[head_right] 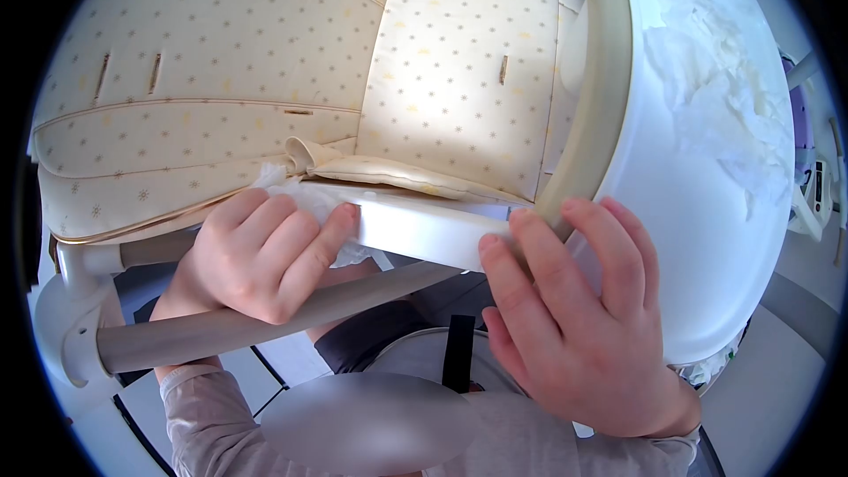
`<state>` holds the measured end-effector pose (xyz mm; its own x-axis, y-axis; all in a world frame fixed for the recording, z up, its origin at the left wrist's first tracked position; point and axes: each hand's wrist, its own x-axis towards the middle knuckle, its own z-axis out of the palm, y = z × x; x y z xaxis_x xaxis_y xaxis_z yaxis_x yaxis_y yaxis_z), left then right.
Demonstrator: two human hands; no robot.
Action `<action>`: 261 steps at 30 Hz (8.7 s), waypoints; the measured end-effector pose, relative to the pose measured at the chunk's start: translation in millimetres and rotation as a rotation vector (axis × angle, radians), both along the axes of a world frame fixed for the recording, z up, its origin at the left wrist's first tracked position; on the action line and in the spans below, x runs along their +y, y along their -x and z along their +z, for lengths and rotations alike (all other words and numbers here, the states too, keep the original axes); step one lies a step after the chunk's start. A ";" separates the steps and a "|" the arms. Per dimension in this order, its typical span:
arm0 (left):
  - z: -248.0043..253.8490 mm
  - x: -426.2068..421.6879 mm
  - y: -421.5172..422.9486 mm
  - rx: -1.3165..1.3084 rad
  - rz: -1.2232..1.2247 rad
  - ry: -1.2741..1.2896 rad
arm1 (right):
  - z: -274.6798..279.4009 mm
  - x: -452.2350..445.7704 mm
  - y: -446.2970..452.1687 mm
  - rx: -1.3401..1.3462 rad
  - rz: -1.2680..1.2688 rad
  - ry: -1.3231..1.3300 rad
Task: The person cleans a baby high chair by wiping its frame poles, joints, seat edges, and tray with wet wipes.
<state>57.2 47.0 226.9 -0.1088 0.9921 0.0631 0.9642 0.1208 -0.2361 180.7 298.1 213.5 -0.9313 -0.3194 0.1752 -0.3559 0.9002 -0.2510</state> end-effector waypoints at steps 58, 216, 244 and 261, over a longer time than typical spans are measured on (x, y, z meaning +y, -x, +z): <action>-2.9 8.4 0.8 -0.078 0.081 -0.038 | 0.2 6.1 1.1 0.001 0.000 0.007; -192.7 -100.1 -91.2 -1.828 0.950 -1.260 | -87.1 -70.0 -51.7 -0.310 -0.015 1.389; -197.0 -58.3 -41.5 -1.928 0.838 -1.431 | -32.8 -127.2 25.4 -0.205 0.165 0.773; -174.2 -100.6 -25.0 -1.564 0.517 -1.630 | -14.9 -152.3 59.9 -0.420 0.097 1.089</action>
